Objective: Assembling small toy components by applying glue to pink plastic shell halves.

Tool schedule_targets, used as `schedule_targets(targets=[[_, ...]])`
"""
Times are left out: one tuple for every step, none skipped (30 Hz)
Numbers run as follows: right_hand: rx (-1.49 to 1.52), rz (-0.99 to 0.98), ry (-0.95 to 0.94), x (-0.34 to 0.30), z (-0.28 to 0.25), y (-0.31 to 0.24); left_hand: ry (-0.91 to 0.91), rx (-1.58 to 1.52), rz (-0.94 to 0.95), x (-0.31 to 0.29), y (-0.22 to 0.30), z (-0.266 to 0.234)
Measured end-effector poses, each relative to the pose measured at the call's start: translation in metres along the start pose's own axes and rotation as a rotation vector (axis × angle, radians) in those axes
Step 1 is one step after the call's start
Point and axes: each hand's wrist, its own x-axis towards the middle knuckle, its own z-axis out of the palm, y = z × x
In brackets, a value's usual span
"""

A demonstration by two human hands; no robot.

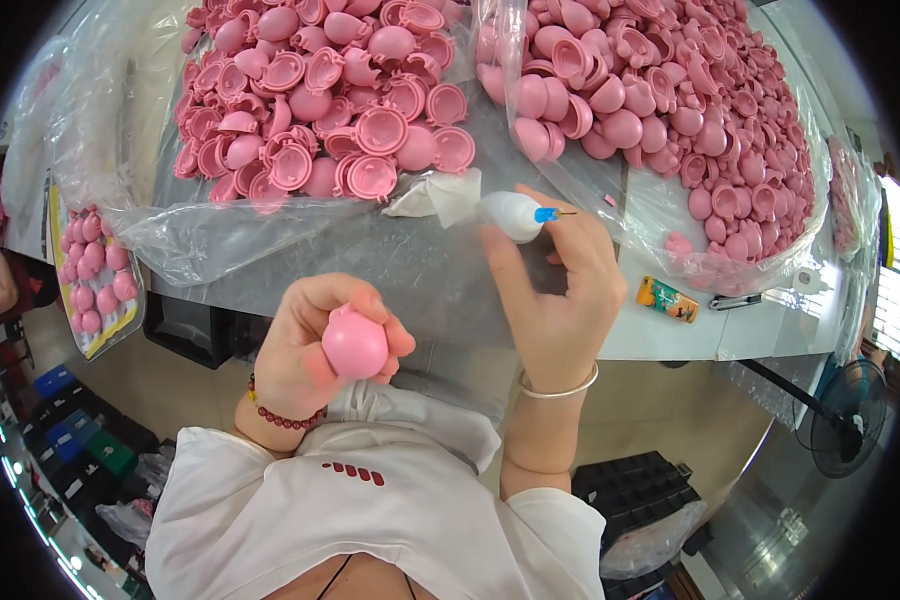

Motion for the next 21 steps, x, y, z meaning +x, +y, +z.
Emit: schedule_targets(targets=[[-0.064, -0.004, -0.020, 0.000, 0.000, 0.003, -0.010, -0.053, -0.054, 0.000, 0.000, -0.001], [-0.058, -0.005, -0.020, -0.001, -0.002, 0.002, -0.007, -0.047, -0.053, 0.000, -0.002, -0.002], [0.033, 0.032, 0.009, -0.003, -0.006, 0.000, -0.050, -0.137, -0.054, 0.001, -0.004, -0.004], [0.120, 0.072, 0.038, -0.007, -0.010, -0.001, -0.094, -0.230, -0.058, 0.002, -0.007, -0.005], [0.123, 0.074, 0.039, -0.009, -0.011, 0.000, -0.092, -0.227, -0.059, 0.002, -0.010, -0.008], [0.232, 0.092, 0.062, -0.012, -0.011, 0.001, -0.158, -0.309, -0.098, 0.003, -0.013, -0.012], [0.341, 0.111, 0.085, -0.014, -0.012, 0.000, -0.224, -0.391, -0.138, 0.004, -0.013, -0.013], [0.411, 0.194, 0.072, -0.016, -0.012, -0.002, -0.222, -0.389, -0.140, 0.004, -0.013, -0.013], [0.413, 0.196, 0.074, -0.017, -0.012, -0.002, -0.242, -0.386, -0.169, 0.005, -0.011, -0.011], [0.415, 0.187, 0.070, -0.018, -0.012, -0.002, -0.261, -0.385, -0.198, 0.005, -0.010, -0.010], [0.417, 0.179, 0.066, -0.019, -0.012, -0.002, -0.260, -0.384, -0.200, 0.005, -0.008, -0.008], [0.417, 0.181, 0.067, -0.020, -0.013, -0.002, -0.237, -0.359, -0.217, 0.005, -0.005, -0.007], [0.416, 0.179, 0.043, -0.019, -0.013, -0.002, -0.216, -0.333, -0.232, 0.005, -0.003, -0.006], [0.416, 0.177, 0.019, -0.019, -0.013, -0.002, -0.216, -0.332, -0.233, 0.005, -0.002, -0.004], [0.417, 0.177, 0.020, -0.019, -0.013, -0.001, -0.179, -0.326, -0.243, 0.004, 0.000, -0.001], [0.391, 0.162, 0.019, -0.020, -0.013, 0.001, -0.141, -0.321, -0.251, 0.002, 0.000, 0.000], [0.365, 0.147, 0.018, -0.020, -0.012, 0.002, -0.140, -0.320, -0.250, 0.002, -0.001, 0.000], [0.367, 0.147, 0.018, -0.019, -0.011, 0.002, -0.148, -0.268, -0.187, 0.001, -0.003, -0.001], [0.297, 0.123, 0.050, -0.017, -0.010, 0.003, -0.158, -0.218, -0.126, 0.001, -0.005, -0.002], [0.226, 0.099, 0.082, -0.015, -0.008, 0.004, -0.157, -0.217, -0.128, 0.001, -0.006, -0.002], [0.227, 0.101, 0.083, -0.012, -0.008, 0.004, -0.146, -0.143, -0.051, 0.000, -0.007, -0.003]])
